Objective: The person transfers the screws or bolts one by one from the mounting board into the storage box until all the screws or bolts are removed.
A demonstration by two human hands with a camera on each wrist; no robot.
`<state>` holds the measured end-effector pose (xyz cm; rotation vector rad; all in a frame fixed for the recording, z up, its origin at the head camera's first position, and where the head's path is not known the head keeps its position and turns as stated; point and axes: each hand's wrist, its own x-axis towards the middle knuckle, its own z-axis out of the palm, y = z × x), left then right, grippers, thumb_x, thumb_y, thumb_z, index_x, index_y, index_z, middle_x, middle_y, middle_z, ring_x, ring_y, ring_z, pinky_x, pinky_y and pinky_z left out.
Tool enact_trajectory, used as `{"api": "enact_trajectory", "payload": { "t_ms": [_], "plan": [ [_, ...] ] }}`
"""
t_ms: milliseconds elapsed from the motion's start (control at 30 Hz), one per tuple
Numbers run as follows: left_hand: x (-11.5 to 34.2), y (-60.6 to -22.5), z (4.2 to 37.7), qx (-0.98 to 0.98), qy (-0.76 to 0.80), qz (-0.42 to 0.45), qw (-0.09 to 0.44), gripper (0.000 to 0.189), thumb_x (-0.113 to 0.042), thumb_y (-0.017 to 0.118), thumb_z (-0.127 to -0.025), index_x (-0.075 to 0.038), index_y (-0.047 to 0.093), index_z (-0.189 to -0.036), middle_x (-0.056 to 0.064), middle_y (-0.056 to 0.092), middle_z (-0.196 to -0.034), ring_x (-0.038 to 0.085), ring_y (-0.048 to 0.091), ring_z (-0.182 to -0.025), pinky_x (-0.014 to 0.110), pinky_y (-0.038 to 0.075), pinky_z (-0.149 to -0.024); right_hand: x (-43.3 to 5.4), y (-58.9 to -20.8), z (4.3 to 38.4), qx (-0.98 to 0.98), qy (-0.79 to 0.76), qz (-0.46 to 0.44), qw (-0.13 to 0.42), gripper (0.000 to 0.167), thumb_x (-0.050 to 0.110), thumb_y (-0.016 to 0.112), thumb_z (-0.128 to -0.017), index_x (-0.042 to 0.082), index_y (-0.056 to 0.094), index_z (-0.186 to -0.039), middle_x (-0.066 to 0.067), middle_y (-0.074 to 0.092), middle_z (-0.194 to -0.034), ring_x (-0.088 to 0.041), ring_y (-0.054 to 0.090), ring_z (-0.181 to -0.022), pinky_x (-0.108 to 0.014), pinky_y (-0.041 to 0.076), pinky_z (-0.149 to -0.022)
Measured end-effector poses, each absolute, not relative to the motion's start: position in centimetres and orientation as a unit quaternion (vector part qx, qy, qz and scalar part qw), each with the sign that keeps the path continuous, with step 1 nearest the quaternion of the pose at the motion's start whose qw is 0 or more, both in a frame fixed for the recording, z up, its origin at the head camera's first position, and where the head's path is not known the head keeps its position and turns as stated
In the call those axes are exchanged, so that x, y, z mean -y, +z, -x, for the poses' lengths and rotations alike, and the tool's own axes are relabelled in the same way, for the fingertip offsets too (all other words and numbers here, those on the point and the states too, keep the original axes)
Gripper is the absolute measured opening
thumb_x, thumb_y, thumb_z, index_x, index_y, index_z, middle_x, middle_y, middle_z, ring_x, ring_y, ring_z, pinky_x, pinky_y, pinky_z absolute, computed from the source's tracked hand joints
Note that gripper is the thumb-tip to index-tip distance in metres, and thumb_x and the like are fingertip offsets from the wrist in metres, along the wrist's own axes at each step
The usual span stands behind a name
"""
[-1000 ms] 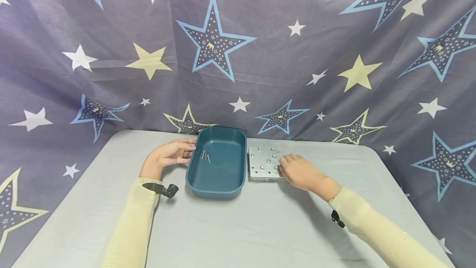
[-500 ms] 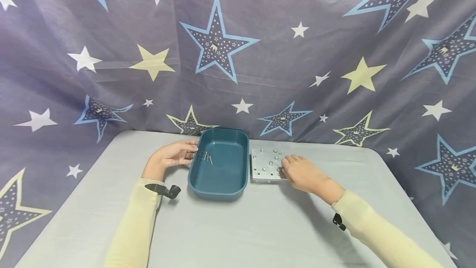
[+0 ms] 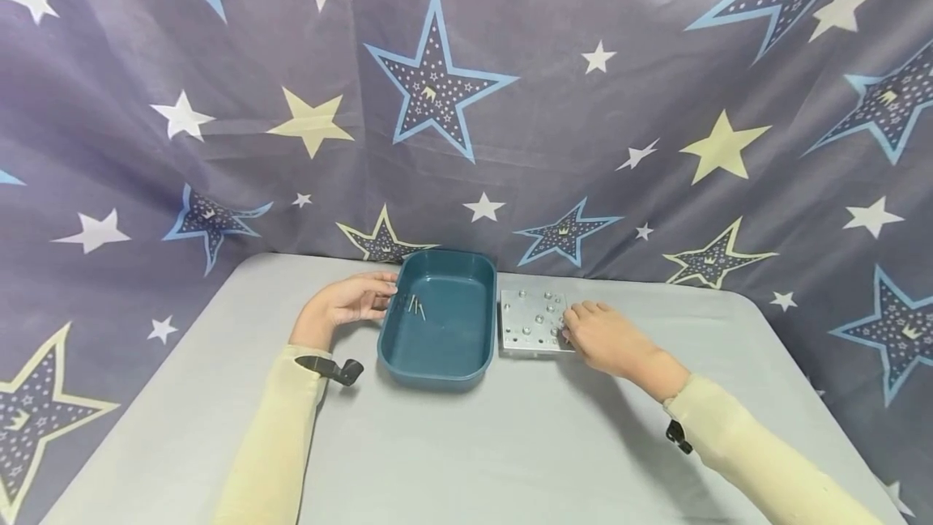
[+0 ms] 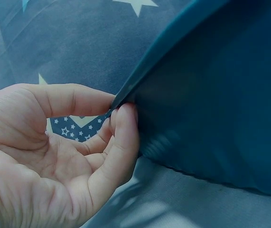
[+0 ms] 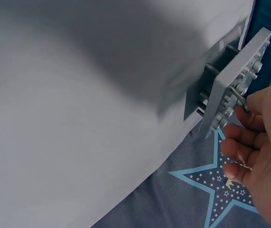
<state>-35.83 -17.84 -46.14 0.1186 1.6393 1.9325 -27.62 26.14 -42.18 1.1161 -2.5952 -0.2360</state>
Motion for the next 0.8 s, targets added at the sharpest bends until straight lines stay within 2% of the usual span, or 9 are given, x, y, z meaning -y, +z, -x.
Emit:
{"api": "enact_trajectory", "payload": {
  "t_ms": [200,600,800],
  "plan": [
    [17.94,-46.28,35.72,-0.612,0.730,-0.047,0.301,0.037,-0.002,0.047,-0.103,0.006,0.041,-0.139,-0.004,0.068,-0.091,0.008,0.064,-0.082,0.023,0.056,-0.074,-26.13,-41.93,27.45,0.900,-0.096,-0.400,0.146,0.017,0.015,0.069,-0.094,0.009,0.054,-0.088,0.000,0.050,-0.077,-0.019,0.054,-0.076,-0.036,0.049,-0.069],
    [17.65,-46.29,35.56,-0.615,0.728,-0.046,0.300,0.019,-0.002,0.048,-0.102,-0.008,0.053,-0.119,-0.006,0.069,-0.088,0.007,0.065,-0.081,0.024,0.056,-0.074,-26.23,-41.89,27.04,0.905,-0.107,-0.386,0.143,0.012,0.012,0.067,-0.094,0.006,0.056,-0.092,-0.005,0.057,-0.083,-0.023,0.059,-0.081,-0.041,0.055,-0.076],
    [17.88,-46.52,35.83,-0.616,0.728,-0.047,0.297,0.020,-0.003,0.047,-0.102,-0.007,0.052,-0.121,-0.006,0.068,-0.088,0.007,0.065,-0.079,0.024,0.056,-0.073,-26.48,-42.37,27.38,0.880,-0.130,-0.413,0.195,0.013,0.012,0.067,-0.092,0.004,0.056,-0.092,-0.007,0.058,-0.084,-0.023,0.057,-0.080,-0.039,0.053,-0.073]
  ]
}}
